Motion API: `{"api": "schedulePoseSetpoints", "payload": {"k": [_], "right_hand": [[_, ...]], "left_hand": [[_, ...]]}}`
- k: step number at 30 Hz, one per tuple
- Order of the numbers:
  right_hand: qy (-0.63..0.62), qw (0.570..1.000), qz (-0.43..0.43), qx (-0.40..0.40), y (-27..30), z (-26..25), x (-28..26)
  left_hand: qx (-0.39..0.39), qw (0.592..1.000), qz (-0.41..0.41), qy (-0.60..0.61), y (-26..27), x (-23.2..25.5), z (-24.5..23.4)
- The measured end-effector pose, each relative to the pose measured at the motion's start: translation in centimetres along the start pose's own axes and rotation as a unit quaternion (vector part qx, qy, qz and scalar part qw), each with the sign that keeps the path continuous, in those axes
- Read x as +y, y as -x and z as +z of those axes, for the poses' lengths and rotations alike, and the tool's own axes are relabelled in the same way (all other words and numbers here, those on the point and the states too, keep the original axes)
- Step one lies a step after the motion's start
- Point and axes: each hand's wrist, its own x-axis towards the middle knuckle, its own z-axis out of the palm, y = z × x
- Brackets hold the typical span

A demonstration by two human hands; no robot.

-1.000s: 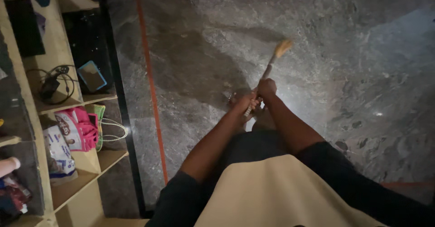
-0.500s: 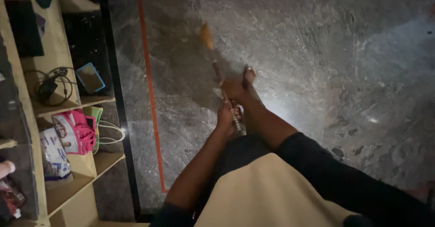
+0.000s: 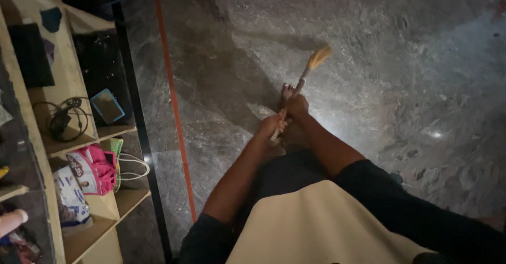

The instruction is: The person sweeps the floor using a broom, pushing debris across the marble surface.

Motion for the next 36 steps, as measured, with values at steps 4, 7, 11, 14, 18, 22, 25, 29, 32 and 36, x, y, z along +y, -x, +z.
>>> {"api": "schedulePoseSetpoints", "payload": {"k": [4,7,11,14,18,22,25,29,32,36], "right_hand": [[-0.18,0.984,0.011,-0.006,-2.7,-0.5,-1.2],[-0.233,0.97,-0.026,-0.06,-4.8,0.3,-3.9],[-0.226,0.964,-0.083,-0.114,-6.1,2.0,-7.7],[-0.157,0.972,-0.131,-0.114,-6.3,2.8,-8.9],[0.004,0.983,-0.141,-0.116,-5.1,2.6,-7.2],[0.116,0.974,-0.12,-0.155,-4.7,0.3,-4.5],[0.14,0.972,-0.071,-0.173,-4.8,-1.6,-2.1],[0.164,0.971,0.004,-0.172,-6.4,-4.4,0.1],[0.242,0.966,-0.031,-0.084,-7.7,-4.8,-0.6],[-0.226,0.972,-0.037,-0.042,-10.1,-4.2,-3.1]], "left_hand": [[0.009,0.999,-0.032,0.029,1.6,3.6,0.5],[0.022,0.995,-0.019,0.099,5.5,6.5,2.5],[0.029,0.971,0.027,0.234,7.5,7.5,2.9],[0.034,0.966,0.041,0.254,6.8,5.8,2.6],[0.033,0.964,0.029,0.264,3.5,2.2,1.5],[0.051,0.982,-0.011,0.181,-0.6,0.0,1.2],[0.036,0.993,-0.039,0.109,-2.6,1.0,1.6],[-0.019,0.998,0.002,-0.063,-5.2,4.3,3.2],[0.023,0.998,0.023,-0.062,-5.6,5.4,4.2],[0.078,0.996,0.037,0.024,-4.2,6.0,4.5]]}}
